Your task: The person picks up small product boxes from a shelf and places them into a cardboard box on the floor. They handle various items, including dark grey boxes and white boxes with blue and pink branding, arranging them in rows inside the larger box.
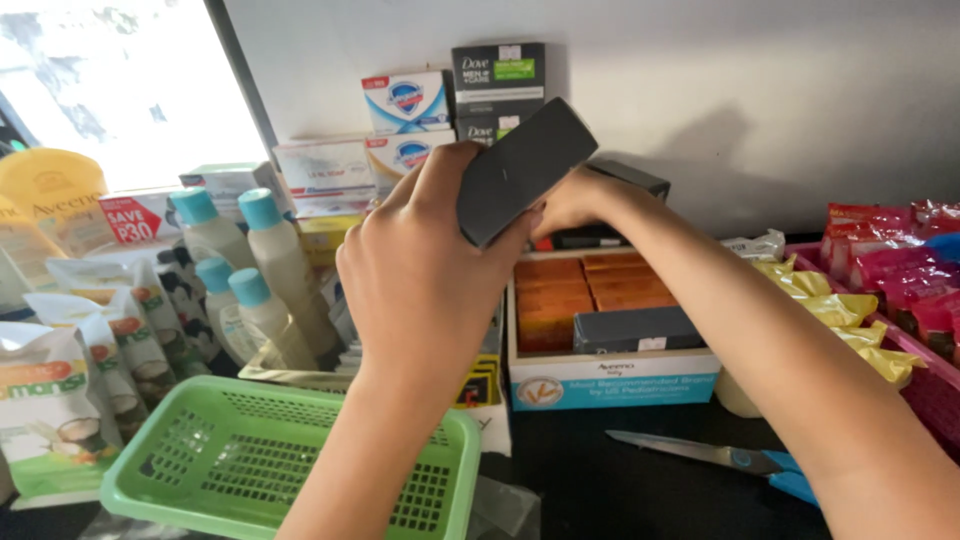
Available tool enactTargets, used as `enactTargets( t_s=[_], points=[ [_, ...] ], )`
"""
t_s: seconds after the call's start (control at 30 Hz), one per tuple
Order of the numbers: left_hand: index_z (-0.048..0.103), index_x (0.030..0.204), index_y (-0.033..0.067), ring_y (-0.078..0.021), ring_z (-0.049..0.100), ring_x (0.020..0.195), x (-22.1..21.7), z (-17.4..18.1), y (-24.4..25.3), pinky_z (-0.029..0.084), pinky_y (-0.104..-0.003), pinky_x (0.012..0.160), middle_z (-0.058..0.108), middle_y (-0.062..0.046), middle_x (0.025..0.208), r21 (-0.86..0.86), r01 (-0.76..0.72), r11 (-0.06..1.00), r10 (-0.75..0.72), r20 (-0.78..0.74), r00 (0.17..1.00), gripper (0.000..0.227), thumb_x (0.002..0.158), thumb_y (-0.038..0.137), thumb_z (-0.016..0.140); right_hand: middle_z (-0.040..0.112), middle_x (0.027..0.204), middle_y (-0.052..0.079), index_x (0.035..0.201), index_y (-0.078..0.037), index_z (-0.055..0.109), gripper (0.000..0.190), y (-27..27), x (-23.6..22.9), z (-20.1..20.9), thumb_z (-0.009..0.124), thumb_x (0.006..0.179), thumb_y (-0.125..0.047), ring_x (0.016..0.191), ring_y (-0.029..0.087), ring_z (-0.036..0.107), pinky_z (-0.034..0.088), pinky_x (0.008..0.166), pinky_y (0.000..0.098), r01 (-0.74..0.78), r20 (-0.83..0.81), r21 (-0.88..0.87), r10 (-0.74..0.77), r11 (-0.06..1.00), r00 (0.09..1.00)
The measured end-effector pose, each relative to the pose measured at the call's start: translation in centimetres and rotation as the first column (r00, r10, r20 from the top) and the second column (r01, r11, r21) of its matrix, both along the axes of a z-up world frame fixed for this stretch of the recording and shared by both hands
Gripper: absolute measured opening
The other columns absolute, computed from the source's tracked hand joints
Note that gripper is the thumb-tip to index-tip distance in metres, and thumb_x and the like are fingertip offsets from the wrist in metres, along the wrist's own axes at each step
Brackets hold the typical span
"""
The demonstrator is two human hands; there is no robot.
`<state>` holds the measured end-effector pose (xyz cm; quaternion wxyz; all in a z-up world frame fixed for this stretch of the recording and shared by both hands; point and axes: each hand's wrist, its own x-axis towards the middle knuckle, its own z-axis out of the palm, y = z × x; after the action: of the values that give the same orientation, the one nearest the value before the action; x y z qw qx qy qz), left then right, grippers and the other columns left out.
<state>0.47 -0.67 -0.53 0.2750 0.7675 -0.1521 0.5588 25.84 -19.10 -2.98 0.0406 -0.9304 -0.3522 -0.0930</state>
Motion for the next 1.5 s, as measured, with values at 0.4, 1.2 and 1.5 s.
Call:
enactTargets(
  t_s=[0.4,1.2,1.5],
  points=[
    [0.074,0.108,0.0086,-0.032,0.076,0.077,-0.5,0.5,0.2,0.057,-0.04,0.069,0.077,-0.012,0.083,-0.15,0.102,0.983,-0.116,-0.085,0.99,0.048,0.071,0.032,0.093,0.076,0.097,0.014,0.11,0.002,0.073,0.033,-7.5,-5.1,5.9,0.078,0.083,-0.017,0.082,0.022,0.075,0.064,0.066,0.0412,0.156,-0.222,0.722,0.013,0.674,0.975],
    [0.08,0.108,0.0102,-0.0197,0.073,0.06,-25.5,-9.1,-14.6,0.058,-0.033,0.054,0.079,-0.005,0.076,-0.298,0.62,0.726,-0.56,-0.779,0.281,0.049,0.074,0.044,0.088,0.07,0.113,0.009,0.115,0.0,0.075,0.037,-32.2,-56.6,-8.1,0.083,0.079,-0.003,0.095,0.018,0.078,0.067,0.082,0.0327,0.408,-0.38,0.608,-0.201,0.681,0.903],
    [0.07,0.118,0.0033,-0.0256,0.078,0.076,-25.6,-24.2,-22.9,0.06,-0.037,0.07,0.077,-0.015,0.09,-0.519,0.649,0.556,-0.662,-0.749,-0.032,0.051,0.082,0.038,0.082,0.066,0.121,0.011,0.116,0.004,0.077,0.042,-40.0,-64.2,-21.5,0.086,0.075,0.002,0.1,0.02,0.076,0.065,0.085,0.0323,0.578,-0.597,0.631,-0.152,0.517,0.788]
  ],
)
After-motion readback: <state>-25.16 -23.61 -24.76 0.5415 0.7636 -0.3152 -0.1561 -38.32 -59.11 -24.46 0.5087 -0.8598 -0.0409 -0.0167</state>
